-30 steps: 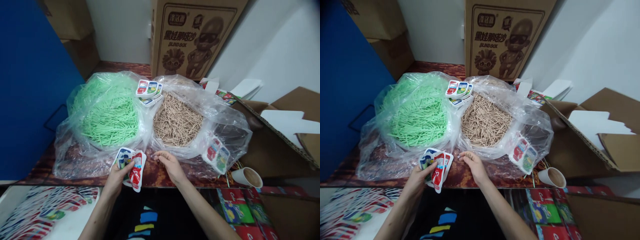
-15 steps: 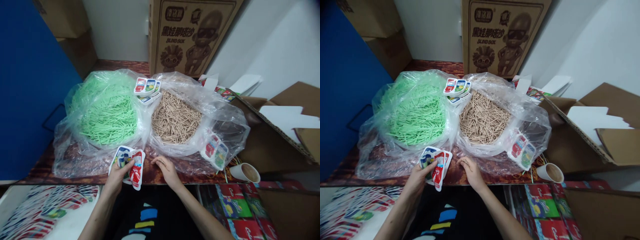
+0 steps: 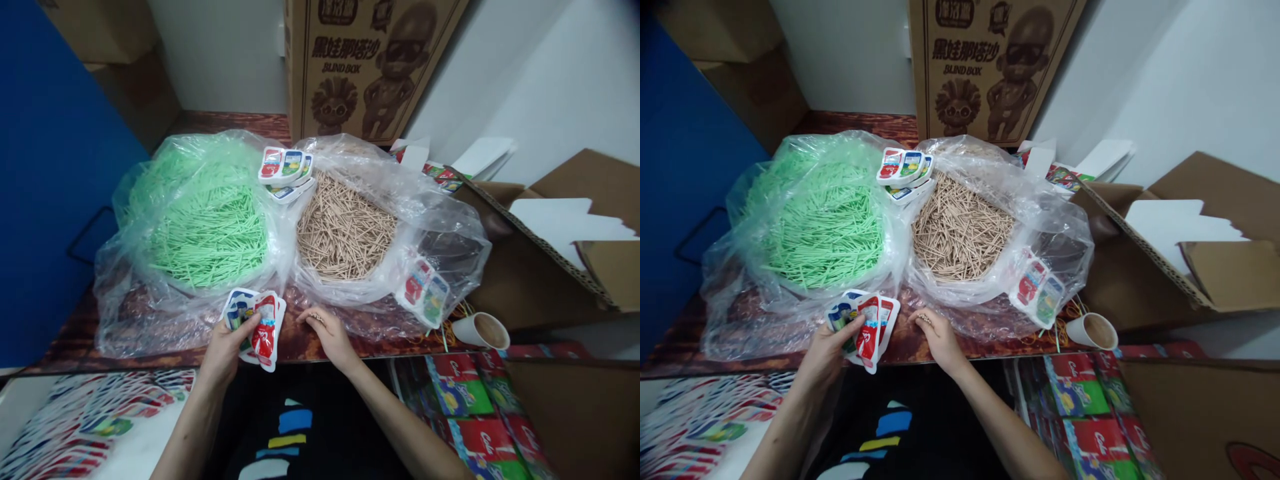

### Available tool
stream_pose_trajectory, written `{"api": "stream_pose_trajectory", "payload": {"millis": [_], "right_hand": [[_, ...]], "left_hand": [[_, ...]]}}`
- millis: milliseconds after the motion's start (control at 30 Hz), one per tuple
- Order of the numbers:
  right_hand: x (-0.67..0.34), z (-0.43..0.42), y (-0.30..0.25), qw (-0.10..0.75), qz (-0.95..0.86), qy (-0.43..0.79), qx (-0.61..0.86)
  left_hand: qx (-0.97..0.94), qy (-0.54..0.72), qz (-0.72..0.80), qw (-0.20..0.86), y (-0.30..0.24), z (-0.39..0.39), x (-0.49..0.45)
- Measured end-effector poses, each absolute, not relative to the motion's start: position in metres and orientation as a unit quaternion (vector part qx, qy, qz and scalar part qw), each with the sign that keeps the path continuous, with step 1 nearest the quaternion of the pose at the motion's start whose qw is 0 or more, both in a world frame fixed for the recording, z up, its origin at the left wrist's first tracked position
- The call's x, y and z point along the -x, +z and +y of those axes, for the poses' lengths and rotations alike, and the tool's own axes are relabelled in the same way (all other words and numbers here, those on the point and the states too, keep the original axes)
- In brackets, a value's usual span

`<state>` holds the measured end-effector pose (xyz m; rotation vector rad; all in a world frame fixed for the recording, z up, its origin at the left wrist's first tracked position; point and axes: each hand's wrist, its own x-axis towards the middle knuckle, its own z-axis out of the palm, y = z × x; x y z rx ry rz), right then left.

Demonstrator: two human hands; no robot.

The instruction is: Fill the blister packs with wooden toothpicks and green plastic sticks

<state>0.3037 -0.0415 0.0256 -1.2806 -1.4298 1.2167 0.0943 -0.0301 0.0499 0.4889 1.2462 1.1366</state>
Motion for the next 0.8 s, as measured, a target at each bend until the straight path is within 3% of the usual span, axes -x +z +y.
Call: {"api": "stream_pose_trajectory", "payload": {"millis": [300, 567, 800], "right_hand": [[-0.308, -0.042, 0.034, 0.421, -0.566, 0.495, 0.507], [-0.317, -0.036, 0.057, 0.42, -0.59, 0.487, 0.488], [-0.32, -0.01, 0.098, 0.535, -0.403, 0.602, 0.434]], "left_hand": [[-0.242, 0.485, 0.571, 0.617, 0.051, -0.029, -0.094], [-0.45, 0.409, 0.567, 0.555, 0.06, -0.034, -0.107], [-0.455, 0.396, 0.513, 0.61, 0.07, -0.033, -0.13]]}}
